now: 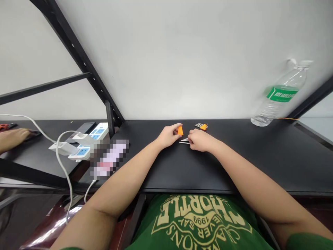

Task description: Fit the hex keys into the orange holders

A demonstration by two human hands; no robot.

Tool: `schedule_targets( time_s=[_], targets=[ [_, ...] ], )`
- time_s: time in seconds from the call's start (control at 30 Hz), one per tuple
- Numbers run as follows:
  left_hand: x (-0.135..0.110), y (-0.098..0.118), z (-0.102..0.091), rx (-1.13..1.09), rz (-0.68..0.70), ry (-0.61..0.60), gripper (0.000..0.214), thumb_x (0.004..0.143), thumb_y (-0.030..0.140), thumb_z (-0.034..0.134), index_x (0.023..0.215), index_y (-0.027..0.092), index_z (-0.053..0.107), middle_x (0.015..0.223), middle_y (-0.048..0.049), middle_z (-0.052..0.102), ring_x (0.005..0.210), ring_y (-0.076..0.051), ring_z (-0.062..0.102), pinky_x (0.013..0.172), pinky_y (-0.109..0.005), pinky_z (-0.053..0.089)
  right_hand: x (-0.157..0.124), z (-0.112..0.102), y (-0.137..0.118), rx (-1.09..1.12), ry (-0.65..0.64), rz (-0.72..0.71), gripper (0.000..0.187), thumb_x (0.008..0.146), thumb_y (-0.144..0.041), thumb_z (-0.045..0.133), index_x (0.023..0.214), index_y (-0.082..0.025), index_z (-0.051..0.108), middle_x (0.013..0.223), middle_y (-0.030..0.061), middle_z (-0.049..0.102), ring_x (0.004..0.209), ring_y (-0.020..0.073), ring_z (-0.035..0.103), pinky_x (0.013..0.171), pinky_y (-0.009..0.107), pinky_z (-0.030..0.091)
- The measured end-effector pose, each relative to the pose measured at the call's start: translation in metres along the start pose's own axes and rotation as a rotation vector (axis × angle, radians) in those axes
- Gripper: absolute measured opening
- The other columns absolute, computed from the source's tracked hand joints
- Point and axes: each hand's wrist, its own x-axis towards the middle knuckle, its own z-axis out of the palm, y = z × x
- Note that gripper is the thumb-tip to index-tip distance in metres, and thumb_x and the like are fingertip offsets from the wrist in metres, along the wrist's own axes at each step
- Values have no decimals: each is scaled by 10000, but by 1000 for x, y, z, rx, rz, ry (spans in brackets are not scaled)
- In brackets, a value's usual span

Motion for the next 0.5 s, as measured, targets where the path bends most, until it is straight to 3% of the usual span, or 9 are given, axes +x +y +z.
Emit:
schedule_targets(
  time_s=[0.13,0.33,0.5],
  targets=[
    [3,-6,0,-189,-78,51,564,761,197,737,1315,179,638,970,-31,713,808,-157,668,837,-326,575,-2,-6,5,201,61,-3,94,787,-106,639,835,-187,650,869,51,675,750,174,595,644,276,401],
    [6,-7,0,-434,-108,99,638,748,196,773,1359,139,598,945,-45,706,818,-166,674,847,-353,564,-2,-15,38,603,283,-4,195,877,-210,568,986,-204,729,876,9,683,641,124,587,658,281,460],
    [5,-5,1,-506,-65,84,649,758,229,799,1367,134,593,960,-55,711,839,-172,672,845,-358,560,-1,-14,37,605,281,-11,224,877,-220,569,976,-211,771,874,16,643,609,115,565,635,287,463]
  ],
)
